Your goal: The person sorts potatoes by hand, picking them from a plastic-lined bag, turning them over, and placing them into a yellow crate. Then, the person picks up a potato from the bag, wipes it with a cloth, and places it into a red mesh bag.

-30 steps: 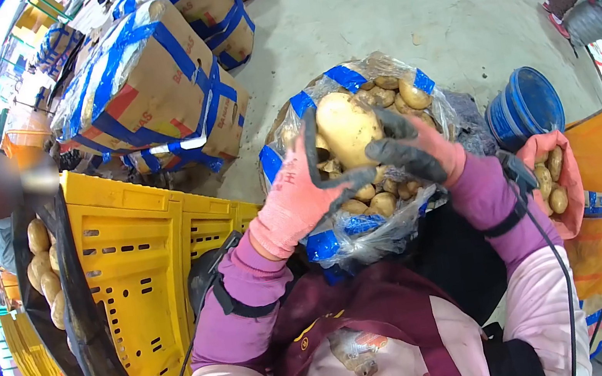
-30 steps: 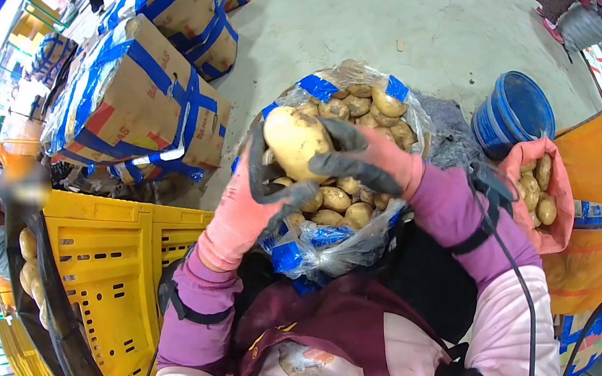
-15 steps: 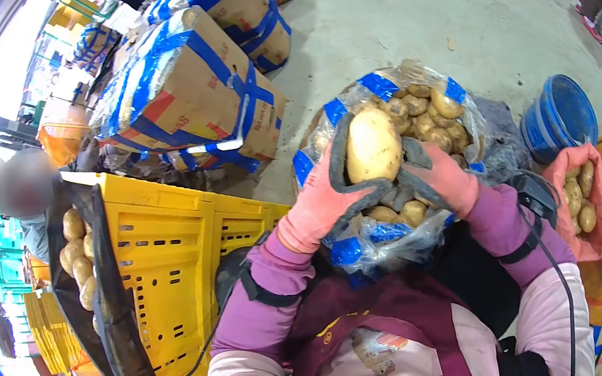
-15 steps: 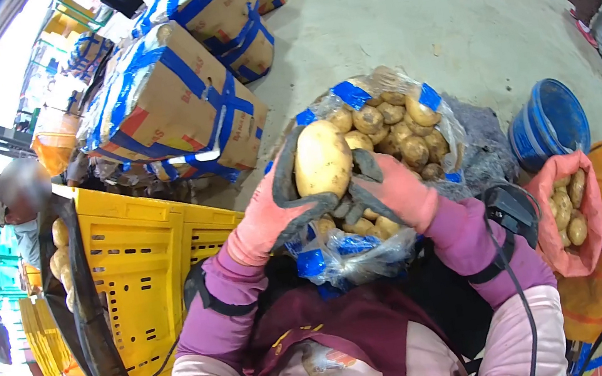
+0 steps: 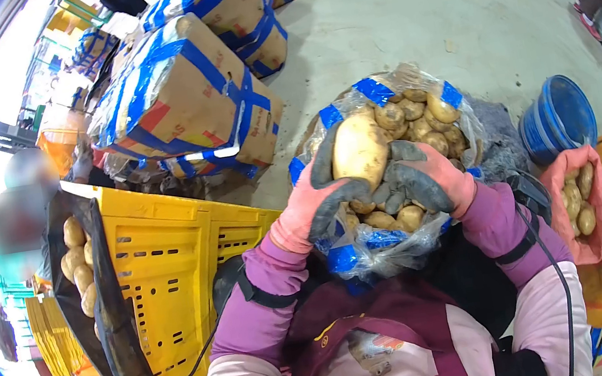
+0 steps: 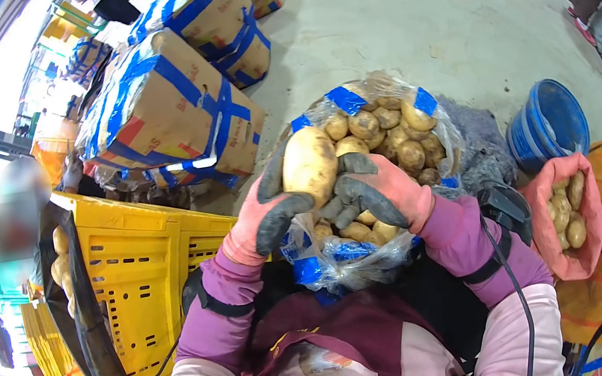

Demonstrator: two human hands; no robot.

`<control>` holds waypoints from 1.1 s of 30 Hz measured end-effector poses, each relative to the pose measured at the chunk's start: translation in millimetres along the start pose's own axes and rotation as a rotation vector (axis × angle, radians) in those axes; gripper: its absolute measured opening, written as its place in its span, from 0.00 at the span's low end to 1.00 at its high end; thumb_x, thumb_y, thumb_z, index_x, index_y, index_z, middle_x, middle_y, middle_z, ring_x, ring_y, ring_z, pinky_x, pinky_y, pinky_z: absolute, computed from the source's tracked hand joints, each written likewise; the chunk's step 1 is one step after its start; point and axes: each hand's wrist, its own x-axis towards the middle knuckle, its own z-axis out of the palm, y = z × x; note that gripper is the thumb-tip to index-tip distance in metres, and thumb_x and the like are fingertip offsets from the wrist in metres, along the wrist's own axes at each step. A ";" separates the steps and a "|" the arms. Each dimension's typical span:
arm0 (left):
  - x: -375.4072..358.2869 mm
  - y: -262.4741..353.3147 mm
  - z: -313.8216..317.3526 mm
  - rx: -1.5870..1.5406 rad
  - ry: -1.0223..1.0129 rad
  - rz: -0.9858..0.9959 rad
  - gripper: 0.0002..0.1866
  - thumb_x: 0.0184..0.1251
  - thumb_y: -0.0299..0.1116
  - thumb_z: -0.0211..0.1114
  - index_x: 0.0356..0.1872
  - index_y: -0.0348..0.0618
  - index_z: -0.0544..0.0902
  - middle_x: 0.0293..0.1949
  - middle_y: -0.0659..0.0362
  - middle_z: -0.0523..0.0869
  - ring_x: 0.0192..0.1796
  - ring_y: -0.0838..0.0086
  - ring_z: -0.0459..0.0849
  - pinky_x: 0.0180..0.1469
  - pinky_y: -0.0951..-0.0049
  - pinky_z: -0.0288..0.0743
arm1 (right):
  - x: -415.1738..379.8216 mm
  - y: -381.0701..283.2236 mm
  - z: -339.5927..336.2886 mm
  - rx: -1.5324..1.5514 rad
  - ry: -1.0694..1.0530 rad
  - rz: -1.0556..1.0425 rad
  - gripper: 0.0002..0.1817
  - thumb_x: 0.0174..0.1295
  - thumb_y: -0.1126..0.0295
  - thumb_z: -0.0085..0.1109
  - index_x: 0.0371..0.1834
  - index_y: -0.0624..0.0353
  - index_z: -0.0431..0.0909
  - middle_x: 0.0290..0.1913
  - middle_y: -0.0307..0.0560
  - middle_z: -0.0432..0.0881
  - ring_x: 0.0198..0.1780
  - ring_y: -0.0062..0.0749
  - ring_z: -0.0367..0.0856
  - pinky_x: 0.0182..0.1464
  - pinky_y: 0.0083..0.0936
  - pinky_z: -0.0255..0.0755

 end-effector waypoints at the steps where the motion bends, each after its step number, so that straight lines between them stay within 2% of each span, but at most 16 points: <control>1: 0.3 1.4 -0.5 -0.024 -0.005 0.002 0.47 0.56 0.17 0.71 0.78 0.42 0.57 0.68 0.56 0.72 0.66 0.73 0.73 0.68 0.69 0.70 | -2.5 -1.2 -0.7 0.000 0.012 -0.002 0.17 0.72 0.65 0.55 0.56 0.67 0.75 0.45 0.54 0.84 0.41 0.35 0.87 0.40 0.30 0.84; 4: -2.5 2.3 3.4 0.115 -0.038 0.050 0.47 0.56 0.18 0.70 0.77 0.40 0.57 0.69 0.56 0.71 0.66 0.73 0.73 0.68 0.70 0.69 | -4.7 1.3 4.3 0.195 0.022 0.054 0.16 0.71 0.66 0.56 0.56 0.66 0.76 0.45 0.50 0.84 0.45 0.35 0.86 0.43 0.32 0.84; 7: -5.2 3.2 8.4 0.218 -0.018 0.100 0.48 0.52 0.20 0.72 0.76 0.38 0.59 0.69 0.55 0.71 0.67 0.72 0.72 0.69 0.70 0.68 | -7.5 10.6 9.6 -0.611 0.206 -0.234 0.15 0.67 0.70 0.57 0.52 0.67 0.77 0.44 0.47 0.85 0.47 0.34 0.84 0.42 0.31 0.82; 8: -6.7 5.4 9.0 0.334 -0.034 0.140 0.48 0.49 0.21 0.73 0.76 0.38 0.60 0.68 0.55 0.71 0.67 0.71 0.72 0.69 0.69 0.67 | 1.6 22.6 -0.1 -0.804 0.248 -0.458 0.14 0.65 0.72 0.56 0.52 0.67 0.76 0.42 0.49 0.85 0.42 0.31 0.85 0.38 0.28 0.81; 9: -7.9 8.5 9.5 0.452 -0.052 0.179 0.49 0.47 0.22 0.74 0.75 0.37 0.61 0.68 0.54 0.71 0.67 0.71 0.72 0.70 0.69 0.67 | -1.9 20.0 -8.2 -0.804 0.247 -0.462 0.14 0.65 0.72 0.56 0.52 0.67 0.76 0.42 0.49 0.85 0.42 0.31 0.85 0.38 0.28 0.81; 11: -8.1 15.7 16.1 0.318 -0.046 0.152 0.50 0.45 0.22 0.75 0.75 0.37 0.62 0.68 0.54 0.71 0.67 0.70 0.72 0.70 0.68 0.66 | -12.1 -10.3 1.0 -0.349 0.147 -0.007 0.14 0.66 0.72 0.56 0.52 0.67 0.77 0.40 0.50 0.84 0.35 0.31 0.86 0.34 0.27 0.81; 12: -8.0 17.6 17.7 0.184 -0.037 0.123 0.50 0.43 0.22 0.75 0.74 0.37 0.63 0.68 0.54 0.71 0.67 0.70 0.72 0.70 0.68 0.65 | -12.9 -14.7 9.9 -0.299 0.203 -0.047 0.14 0.68 0.72 0.55 0.54 0.67 0.76 0.38 0.49 0.84 0.31 0.32 0.86 0.33 0.26 0.81; 13: -8.1 17.3 16.5 0.184 -0.034 0.123 0.50 0.43 0.22 0.75 0.74 0.37 0.63 0.68 0.54 0.71 0.67 0.70 0.72 0.70 0.68 0.65 | -14.9 -17.1 12.5 -0.299 0.200 -0.046 0.14 0.68 0.72 0.55 0.54 0.67 0.76 0.38 0.49 0.84 0.31 0.32 0.86 0.33 0.26 0.81; 15: -6.6 15.4 12.2 0.234 -0.052 0.173 0.50 0.42 0.20 0.74 0.74 0.37 0.64 0.68 0.54 0.72 0.68 0.70 0.72 0.70 0.69 0.65 | -16.6 -19.3 14.3 -0.099 0.224 -0.063 0.15 0.70 0.70 0.55 0.56 0.67 0.75 0.39 0.49 0.85 0.33 0.31 0.87 0.33 0.25 0.82; 19: -6.0 13.9 7.6 0.371 -0.039 0.209 0.50 0.42 0.20 0.73 0.74 0.38 0.64 0.67 0.54 0.73 0.68 0.70 0.71 0.71 0.69 0.65 | -16.2 -13.0 10.6 -0.139 0.224 -0.089 0.17 0.71 0.68 0.56 0.57 0.68 0.75 0.40 0.49 0.85 0.36 0.30 0.88 0.35 0.25 0.82; 21: -7.5 15.8 8.9 0.297 -0.050 0.160 0.50 0.42 0.22 0.73 0.74 0.39 0.64 0.67 0.53 0.73 0.69 0.70 0.71 0.71 0.68 0.64 | -17.2 -6.3 2.2 -0.407 0.196 -0.193 0.17 0.70 0.68 0.57 0.56 0.68 0.75 0.41 0.49 0.85 0.37 0.30 0.88 0.35 0.25 0.82; 25: -6.4 18.1 5.1 0.392 -0.072 0.194 0.49 0.43 0.22 0.73 0.74 0.39 0.63 0.69 0.54 0.72 0.69 0.71 0.70 0.72 0.68 0.63 | -18.0 -16.0 6.0 -0.270 0.121 -0.077 0.16 0.70 0.69 0.57 0.54 0.69 0.75 0.41 0.49 0.85 0.37 0.29 0.88 0.36 0.24 0.82; 27: -7.3 17.7 4.5 0.575 -0.064 0.270 0.49 0.45 0.22 0.73 0.74 0.40 0.64 0.69 0.54 0.72 0.70 0.69 0.70 0.73 0.68 0.62 | -17.5 -14.4 5.2 -0.437 0.122 -0.080 0.13 0.69 0.72 0.55 0.53 0.67 0.75 0.42 0.53 0.85 0.41 0.35 0.87 0.40 0.30 0.82; 28: -8.0 19.6 6.9 0.574 -0.065 0.270 0.49 0.45 0.22 0.73 0.74 0.40 0.64 0.69 0.54 0.72 0.70 0.69 0.70 0.73 0.68 0.62 | -16.8 -11.3 2.3 -0.437 0.123 -0.080 0.13 0.69 0.72 0.55 0.53 0.67 0.75 0.42 0.53 0.85 0.41 0.35 0.87 0.40 0.30 0.82; 31: -13.2 24.2 13.8 0.380 -0.117 0.154 0.48 0.46 0.23 0.74 0.74 0.41 0.64 0.70 0.54 0.72 0.71 0.67 0.70 0.73 0.67 0.60 | -10.7 10.3 -17.2 -0.728 0.157 -0.221 0.15 0.65 0.75 0.55 0.54 0.65 0.75 0.49 0.59 0.82 0.47 0.47 0.83 0.46 0.40 0.79; 33: -13.7 21.0 13.9 0.621 -0.101 0.299 0.48 0.46 0.24 0.76 0.74 0.42 0.65 0.71 0.52 0.71 0.72 0.67 0.70 0.74 0.68 0.60 | -7.3 18.3 -26.1 -0.924 0.186 -0.323 0.17 0.63 0.77 0.55 0.55 0.64 0.75 0.53 0.64 0.80 0.52 0.56 0.80 0.50 0.46 0.77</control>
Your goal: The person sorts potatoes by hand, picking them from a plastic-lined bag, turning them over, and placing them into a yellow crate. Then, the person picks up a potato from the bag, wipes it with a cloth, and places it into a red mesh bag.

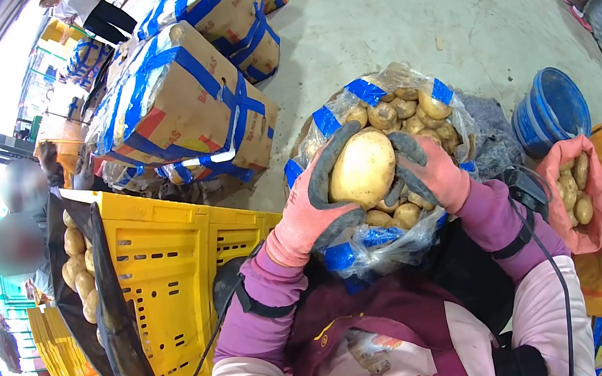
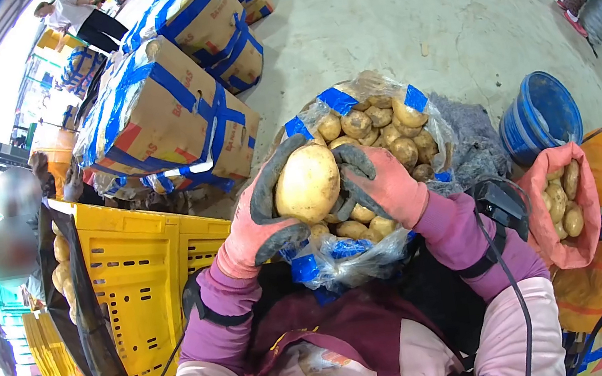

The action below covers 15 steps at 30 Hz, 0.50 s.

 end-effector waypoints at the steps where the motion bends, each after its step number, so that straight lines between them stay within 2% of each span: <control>1: 0.0 1.2 1.5 0.146 0.029 0.041 0.50 0.43 0.26 0.76 0.74 0.36 0.63 0.70 0.48 0.71 0.71 0.61 0.71 0.73 0.63 0.62 | 7.9 -3.4 -4.7 -0.116 0.008 -0.183 0.20 0.65 0.75 0.55 0.62 0.63 0.73 0.59 0.59 0.78 0.52 0.51 0.82 0.50 0.42 0.79; 2: -3.8 0.4 3.9 0.143 0.036 0.042 0.50 0.43 0.26 0.76 0.74 0.36 0.63 0.70 0.48 0.71 0.71 0.61 0.71 0.73 0.63 0.62 | 9.7 -20.8 -5.7 -0.119 0.001 -0.184 0.20 0.65 0.75 0.55 0.62 0.63 0.73 0.59 0.59 0.78 0.52 0.51 0.82 0.50 0.42 0.79; 4: -13.1 -1.4 7.7 0.731 0.214 0.100 0.51 0.42 0.28 0.78 0.73 0.36 0.61 0.68 0.43 0.69 0.69 0.50 0.71 0.71 0.58 0.64 | 10.4 -54.8 -7.7 0.778 -0.209 0.316 0.26 0.68 0.72 0.55 0.69 0.61 0.67 0.62 0.55 0.77 0.55 0.44 0.83 0.51 0.37 0.82; 5: -15.2 0.7 7.1 0.889 0.227 0.173 0.51 0.41 0.28 0.78 0.72 0.36 0.60 0.67 0.39 0.68 0.66 0.42 0.70 0.69 0.55 0.65 | 10.1 -46.8 -3.2 0.719 -0.235 0.193 0.29 0.70 0.70 0.56 0.73 0.61 0.61 0.63 0.51 0.76 0.57 0.36 0.82 0.52 0.32 0.83; 6: -16.2 0.4 5.7 0.891 0.225 0.171 0.51 0.41 0.28 0.78 0.72 0.36 0.60 0.67 0.39 0.68 0.66 0.42 0.70 0.69 0.55 0.65 | 11.1 -48.2 -2.9 0.722 -0.235 0.192 0.29 0.70 0.70 0.56 0.73 0.61 0.61 0.63 0.51 0.76 0.57 0.36 0.82 0.52 0.32 0.83; 8: -15.4 0.2 4.4 0.933 0.205 0.274 0.53 0.43 0.28 0.78 0.73 0.35 0.58 0.68 0.41 0.67 0.68 0.49 0.71 0.69 0.58 0.66 | 13.4 -54.9 -5.5 1.025 -0.199 0.363 0.29 0.70 0.69 0.56 0.73 0.60 0.61 0.62 0.50 0.77 0.56 0.36 0.82 0.51 0.33 0.83; 9: -13.4 2.1 4.4 0.931 0.203 0.276 0.53 0.43 0.28 0.78 0.73 0.35 0.58 0.68 0.41 0.67 0.68 0.49 0.71 0.69 0.58 0.66 | 13.7 -57.4 -4.6 1.024 -0.196 0.363 0.29 0.70 0.69 0.56 0.73 0.60 0.61 0.62 0.50 0.77 0.56 0.36 0.82 0.51 0.33 0.83; 11: -6.0 11.3 4.5 0.441 0.205 0.199 0.50 0.47 0.27 0.78 0.74 0.35 0.60 0.68 0.44 0.70 0.68 0.56 0.73 0.69 0.61 0.66 | 13.2 -62.1 -2.3 0.926 -0.034 0.335 0.29 0.69 0.70 0.58 0.72 0.61 0.63 0.61 0.49 0.77 0.56 0.34 0.82 0.52 0.30 0.82; 12: -6.4 6.5 2.8 0.440 0.207 0.199 0.50 0.47 0.27 0.78 0.74 0.35 0.60 0.68 0.44 0.70 0.68 0.56 0.73 0.69 0.61 0.66 | 11.7 -63.6 -2.1 0.925 -0.034 0.337 0.29 0.69 0.70 0.58 0.72 0.61 0.63 0.61 0.49 0.77 0.56 0.34 0.82 0.52 0.30 0.82; 14: -4.1 8.1 -0.6 0.377 0.169 0.130 0.44 0.51 0.26 0.76 0.72 0.36 0.65 0.67 0.48 0.73 0.68 0.63 0.73 0.69 0.65 0.66 | 9.6 -65.6 0.1 0.708 -0.054 0.258 0.31 0.65 0.72 0.65 0.70 0.62 0.64 0.61 0.47 0.77 0.57 0.31 0.80 0.56 0.28 0.79; 15: -5.7 12.2 2.6 0.311 0.140 0.050 0.39 0.53 0.26 0.75 0.69 0.36 0.70 0.65 0.49 0.77 0.67 0.63 0.74 0.69 0.66 0.65 | 9.4 -54.9 6.4 0.606 -0.013 0.143 0.36 0.58 0.73 0.72 0.70 0.62 0.65 0.61 0.46 0.77 0.59 0.30 0.79 0.60 0.27 0.75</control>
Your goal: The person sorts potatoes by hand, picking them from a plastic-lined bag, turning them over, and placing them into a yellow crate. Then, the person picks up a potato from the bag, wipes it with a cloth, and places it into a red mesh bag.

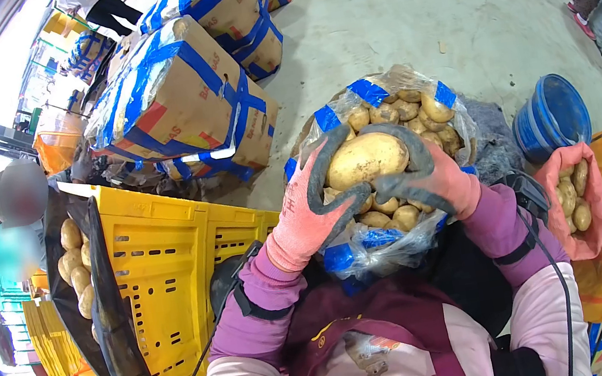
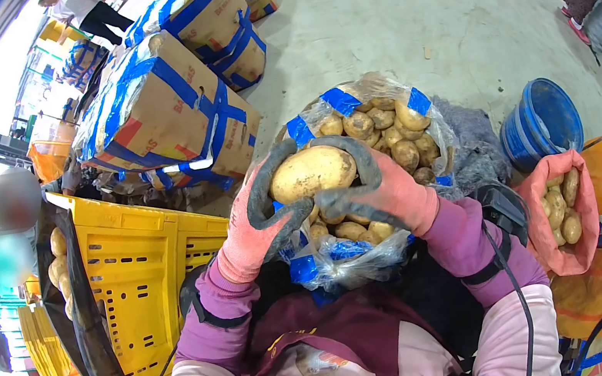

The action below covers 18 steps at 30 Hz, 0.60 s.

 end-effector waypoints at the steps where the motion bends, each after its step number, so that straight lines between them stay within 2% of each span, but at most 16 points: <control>1: -0.1 -2.4 -0.8 0.000 0.000 -0.001 0.39 0.53 0.26 0.75 0.69 0.36 0.70 0.65 0.49 0.77 0.67 0.63 0.74 0.69 0.66 0.65 | 1.8 9.1 -1.2 0.001 0.000 0.001 0.36 0.58 0.73 0.72 0.70 0.62 0.65 0.61 0.46 0.77 0.59 0.30 0.79 0.60 0.27 0.75; 3: -0.9 -9.0 -1.3 -0.002 -0.020 0.016 0.42 0.50 0.26 0.76 0.70 0.39 0.69 0.65 0.47 0.76 0.67 0.56 0.75 0.69 0.63 0.66 | 2.8 20.1 -3.0 -0.331 0.046 -0.240 0.39 0.55 0.70 0.75 0.70 0.62 0.65 0.61 0.46 0.78 0.61 0.30 0.77 0.64 0.28 0.72; 7: -2.5 -7.2 1.9 0.009 0.001 -0.001 0.41 0.50 0.26 0.75 0.69 0.39 0.69 0.64 0.46 0.76 0.66 0.55 0.75 0.69 0.62 0.67 | 0.2 13.0 3.3 -0.496 0.098 -0.308 0.41 0.53 0.71 0.77 0.70 0.62 0.65 0.62 0.47 0.77 0.62 0.30 0.77 0.63 0.28 0.73; 9: -3.9 -7.9 2.4 0.101 0.024 0.052 0.40 0.48 0.24 0.73 0.68 0.39 0.69 0.63 0.46 0.77 0.65 0.51 0.75 0.68 0.60 0.67 | -1.9 8.4 5.2 -0.559 0.090 -0.317 0.37 0.61 0.67 0.70 0.72 0.63 0.63 0.64 0.48 0.76 0.62 0.31 0.76 0.63 0.28 0.73; 10: -3.9 -8.0 2.0 0.102 0.025 0.052 0.40 0.48 0.24 0.73 0.68 0.39 0.69 0.63 0.46 0.77 0.65 0.51 0.75 0.68 0.60 0.67 | -4.5 -1.3 7.6 -0.559 0.089 -0.318 0.37 0.61 0.67 0.70 0.72 0.63 0.63 0.64 0.48 0.76 0.62 0.31 0.76 0.63 0.28 0.73; 12: -3.5 -8.5 1.1 0.185 0.088 0.158 0.39 0.47 0.22 0.71 0.67 0.39 0.70 0.62 0.45 0.77 0.66 0.49 0.73 0.69 0.58 0.66 | -10.2 -22.9 12.5 0.154 -0.019 0.072 0.35 0.70 0.63 0.59 0.76 0.63 0.58 0.66 0.50 0.73 0.61 0.33 0.77 0.62 0.30 0.73; 13: -3.8 -9.4 1.3 0.185 0.088 0.158 0.39 0.47 0.22 0.71 0.67 0.39 0.70 0.62 0.45 0.77 0.66 0.49 0.73 0.69 0.58 0.66 | -9.9 -21.5 9.8 0.153 -0.019 0.072 0.35 0.70 0.63 0.59 0.76 0.63 0.58 0.66 0.50 0.73 0.61 0.33 0.77 0.62 0.30 0.73; 15: -4.5 -11.3 1.8 0.128 0.108 0.102 0.37 0.47 0.21 0.68 0.66 0.38 0.71 0.61 0.46 0.77 0.66 0.47 0.72 0.70 0.57 0.65 | -9.2 -15.2 1.0 0.141 -0.147 0.041 0.34 0.74 0.60 0.49 0.79 0.63 0.51 0.68 0.52 0.70 0.61 0.34 0.77 0.61 0.31 0.73; 16: -4.4 -9.3 1.9 0.128 0.108 0.103 0.37 0.47 0.21 0.68 0.66 0.38 0.71 0.61 0.46 0.77 0.66 0.47 0.72 0.70 0.57 0.65 | -9.5 -12.5 0.1 0.141 -0.148 0.039 0.34 0.74 0.60 0.49 0.79 0.63 0.51 0.68 0.52 0.70 0.61 0.34 0.77 0.61 0.31 0.73; 18: -4.1 -2.1 2.3 0.204 0.072 0.104 0.35 0.46 0.15 0.66 0.62 0.36 0.74 0.62 0.48 0.78 0.67 0.55 0.75 0.69 0.63 0.66 | -11.3 -8.8 -0.1 -0.058 -0.137 0.012 0.35 0.74 0.63 0.49 0.79 0.63 0.49 0.70 0.52 0.68 0.59 0.33 0.77 0.60 0.30 0.73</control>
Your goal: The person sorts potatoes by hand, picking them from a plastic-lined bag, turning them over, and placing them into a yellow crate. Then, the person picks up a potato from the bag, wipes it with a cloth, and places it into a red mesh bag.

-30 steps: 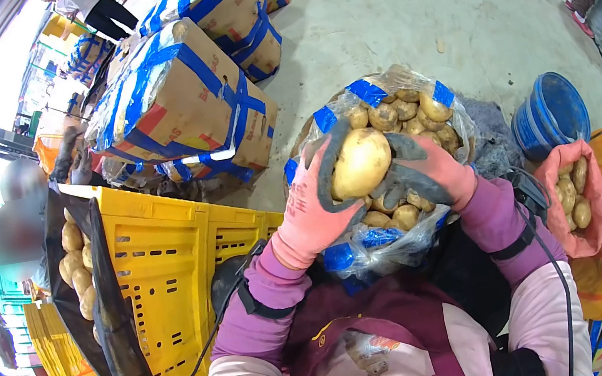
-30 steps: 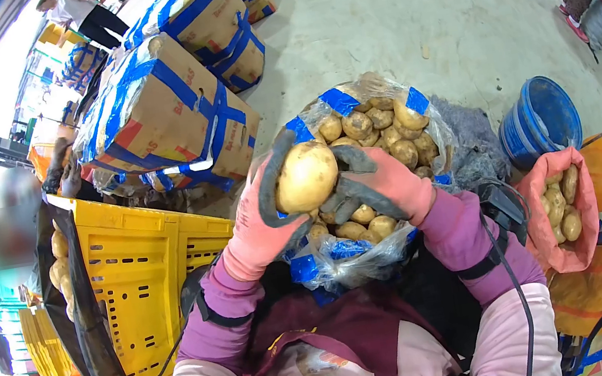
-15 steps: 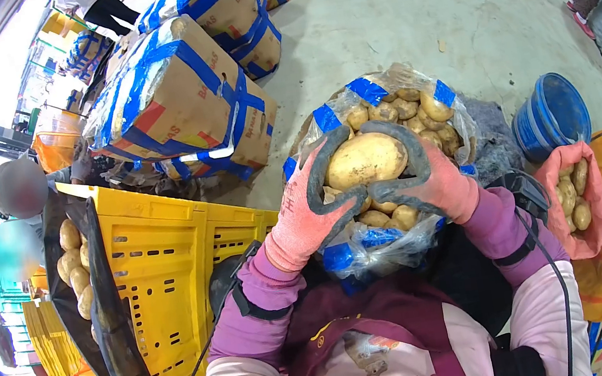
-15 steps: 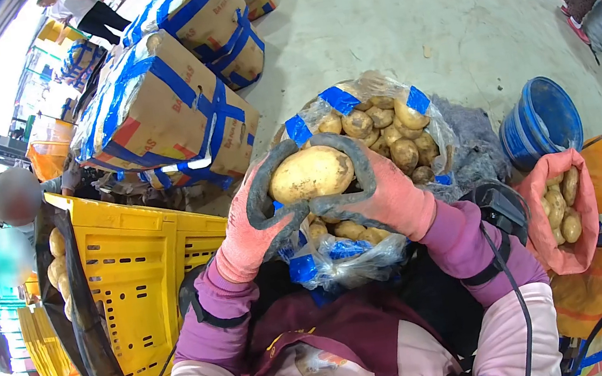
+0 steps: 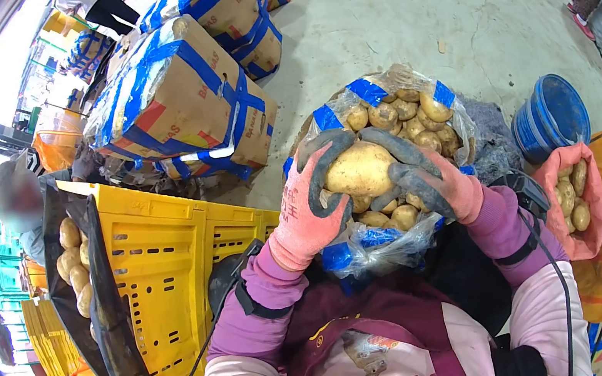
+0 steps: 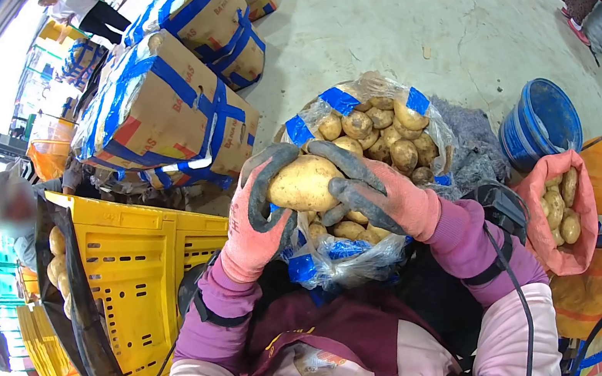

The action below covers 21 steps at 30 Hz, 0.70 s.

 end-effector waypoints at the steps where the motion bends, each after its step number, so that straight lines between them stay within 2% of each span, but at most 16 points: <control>1: 0.6 1.8 -0.5 0.001 0.001 -0.001 0.35 0.46 0.15 0.66 0.62 0.36 0.74 0.62 0.48 0.78 0.67 0.55 0.75 0.69 0.63 0.66 | -0.9 -0.2 0.4 0.000 -0.002 0.000 0.35 0.74 0.63 0.49 0.79 0.63 0.49 0.70 0.52 0.68 0.59 0.33 0.77 0.60 0.30 0.73; 4: 1.7 4.1 -2.2 0.051 -0.020 -0.007 0.34 0.46 0.14 0.66 0.62 0.36 0.75 0.61 0.48 0.78 0.66 0.56 0.76 0.68 0.63 0.66 | -2.7 2.5 -0.4 0.038 -0.044 0.018 0.34 0.73 0.65 0.49 0.79 0.63 0.51 0.71 0.52 0.66 0.59 0.33 0.77 0.60 0.29 0.73; 7: 2.4 2.0 -2.7 0.000 0.001 -0.002 0.34 0.46 0.14 0.66 0.62 0.36 0.75 0.61 0.49 0.79 0.66 0.58 0.76 0.68 0.65 0.67 | -2.4 6.3 -4.0 0.054 -0.068 -0.076 0.33 0.72 0.68 0.50 0.78 0.62 0.53 0.72 0.52 0.65 0.56 0.33 0.80 0.60 0.30 0.73; 9: 2.1 -5.5 -1.8 -0.182 -0.006 -0.053 0.34 0.47 0.14 0.66 0.62 0.36 0.75 0.61 0.50 0.80 0.66 0.61 0.76 0.69 0.66 0.66 | -1.5 -1.2 -2.8 0.018 -0.029 -0.014 0.33 0.71 0.68 0.50 0.78 0.63 0.54 0.68 0.51 0.70 0.51 0.32 0.83 0.57 0.29 0.75; 13: 3.5 -4.7 -1.4 -0.166 0.007 -0.082 0.33 0.49 0.13 0.66 0.62 0.36 0.76 0.61 0.51 0.80 0.66 0.63 0.76 0.69 0.67 0.66 | -1.2 -9.9 -8.7 0.072 -0.100 -0.069 0.33 0.70 0.66 0.49 0.77 0.63 0.56 0.61 0.50 0.76 0.45 0.31 0.85 0.52 0.28 0.78; 15: 3.3 0.0 -0.5 -0.149 0.015 -0.041 0.31 0.50 0.14 0.65 0.62 0.36 0.76 0.61 0.51 0.80 0.66 0.64 0.77 0.69 0.67 0.66 | 0.3 -14.6 -2.2 0.066 0.034 0.088 0.32 0.70 0.63 0.51 0.75 0.64 0.59 0.56 0.49 0.79 0.42 0.32 0.87 0.48 0.25 0.79; 19: 4.8 -7.7 -1.8 -0.187 -0.027 -0.073 0.33 0.49 0.14 0.66 0.63 0.35 0.75 0.61 0.51 0.80 0.66 0.65 0.77 0.69 0.67 0.67 | 0.4 -5.4 -9.2 0.171 0.021 0.050 0.30 0.71 0.63 0.52 0.73 0.67 0.62 0.53 0.49 0.80 0.41 0.32 0.87 0.43 0.24 0.80; 21: 5.2 -10.9 -3.2 -0.257 -0.094 -0.125 0.38 0.46 0.13 0.68 0.66 0.35 0.72 0.64 0.51 0.79 0.68 0.67 0.75 0.70 0.68 0.66 | 3.0 -13.1 -4.0 0.095 0.137 0.101 0.26 0.73 0.64 0.53 0.69 0.69 0.67 0.49 0.50 0.81 0.37 0.32 0.87 0.36 0.23 0.80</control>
